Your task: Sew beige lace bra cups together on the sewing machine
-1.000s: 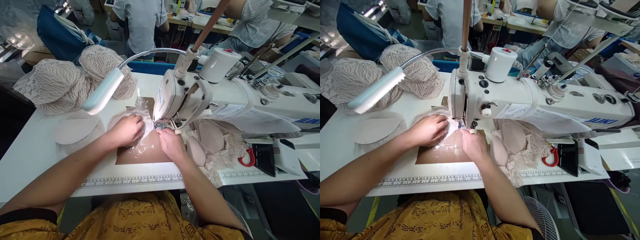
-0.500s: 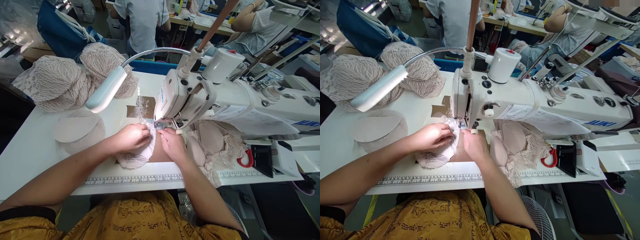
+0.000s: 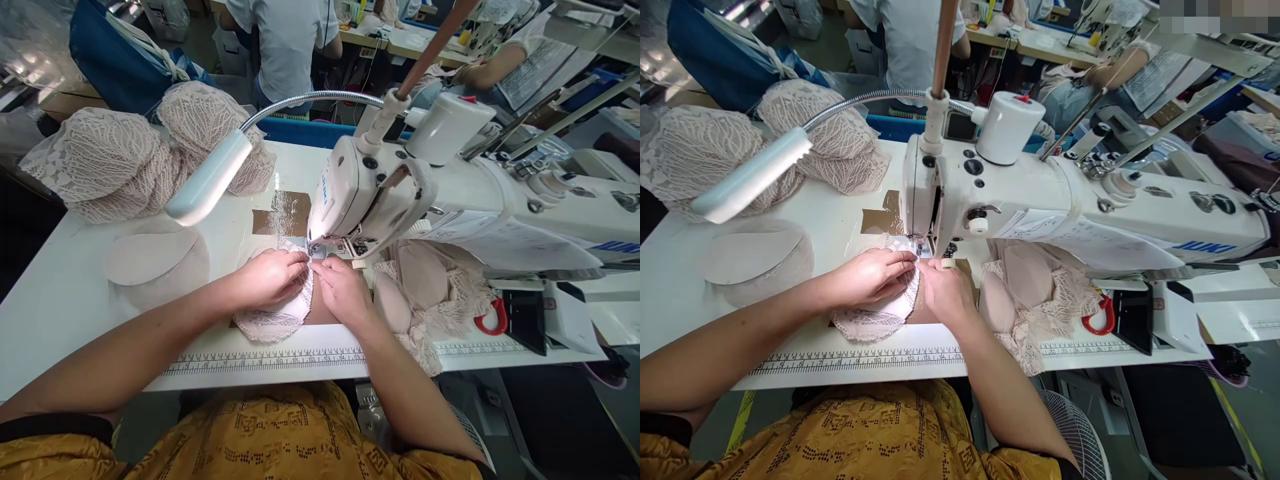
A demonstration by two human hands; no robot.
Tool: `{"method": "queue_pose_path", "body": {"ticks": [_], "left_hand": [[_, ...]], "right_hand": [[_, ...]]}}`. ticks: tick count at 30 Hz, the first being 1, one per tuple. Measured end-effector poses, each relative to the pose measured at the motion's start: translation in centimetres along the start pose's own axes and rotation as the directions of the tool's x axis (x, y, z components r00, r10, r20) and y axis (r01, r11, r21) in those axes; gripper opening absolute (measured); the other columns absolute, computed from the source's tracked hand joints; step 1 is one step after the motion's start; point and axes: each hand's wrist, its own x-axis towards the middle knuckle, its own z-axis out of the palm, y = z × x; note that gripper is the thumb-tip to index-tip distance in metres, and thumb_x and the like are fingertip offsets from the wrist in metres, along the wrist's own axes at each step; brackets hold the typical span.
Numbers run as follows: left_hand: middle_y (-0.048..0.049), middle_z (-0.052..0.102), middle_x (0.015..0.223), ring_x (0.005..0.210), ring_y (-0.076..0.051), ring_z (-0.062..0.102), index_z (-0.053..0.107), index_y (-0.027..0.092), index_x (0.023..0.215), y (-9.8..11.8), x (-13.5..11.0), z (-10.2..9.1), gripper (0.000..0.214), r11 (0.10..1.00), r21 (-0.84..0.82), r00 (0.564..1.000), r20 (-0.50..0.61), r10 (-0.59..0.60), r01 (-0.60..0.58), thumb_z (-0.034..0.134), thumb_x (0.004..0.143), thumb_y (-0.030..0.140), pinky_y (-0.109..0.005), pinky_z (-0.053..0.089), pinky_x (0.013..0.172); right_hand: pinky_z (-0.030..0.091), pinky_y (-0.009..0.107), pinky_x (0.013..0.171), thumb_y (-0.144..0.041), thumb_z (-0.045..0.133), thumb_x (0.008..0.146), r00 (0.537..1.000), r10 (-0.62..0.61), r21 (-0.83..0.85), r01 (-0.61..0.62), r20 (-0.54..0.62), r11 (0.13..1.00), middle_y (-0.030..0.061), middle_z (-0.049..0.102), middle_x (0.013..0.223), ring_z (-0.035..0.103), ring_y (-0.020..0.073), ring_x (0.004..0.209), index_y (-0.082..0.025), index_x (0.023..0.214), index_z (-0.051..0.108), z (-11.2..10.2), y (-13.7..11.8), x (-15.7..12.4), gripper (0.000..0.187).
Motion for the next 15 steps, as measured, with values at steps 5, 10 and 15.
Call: {"method": "queue_pose_path", "body": {"ticks": [5,10,15], "left_hand": [[-0.0189,0.058,0.133,0.097,-0.028,0.063,0.059,0.006,0.126,-0.33,-0.09,0.44,0.041,0.996,0.086,1.0,0.015,0.02,-0.022,0.05,0.092,0.027,-0.042,0.054,0.082],[-0.017,0.059,0.133,0.093,-0.027,0.059,0.059,0.006,0.127,-0.68,0.19,0.36,0.04,0.989,0.142,0.999,0.002,0.038,-0.037,0.045,0.095,0.025,-0.04,0.051,0.081],[-0.0152,0.06,0.132,0.098,-0.028,0.055,0.058,0.007,0.129,-0.77,0.33,0.13,0.039,0.985,0.169,0.999,0.025,0.038,-0.042,0.045,0.095,0.019,-0.041,0.049,0.084]], "right_hand": [[0.043,0.026,0.072,-0.014,0.041,0.093,1.0,-0.01,-0.104,0.012,0.016,0.995,0.0065,0.068,0.095,0.061,0.0182,0.084,-0.021,0.119,0.069,0.03,-0.25,0.14,0.038],[0.042,0.029,0.07,-0.018,0.038,0.096,1.0,0.002,-0.168,0.0,0.011,0.986,0.0071,0.068,0.099,0.061,0.0195,0.083,-0.021,0.124,0.066,0.18,-0.47,0.31,0.039],[0.042,0.03,0.071,-0.019,0.038,0.097,0.999,0.019,-0.196,-0.012,0.032,0.981,0.008,0.069,0.102,0.061,0.0203,0.085,-0.021,0.129,0.063,0.23,-0.65,0.4,0.041]]}}
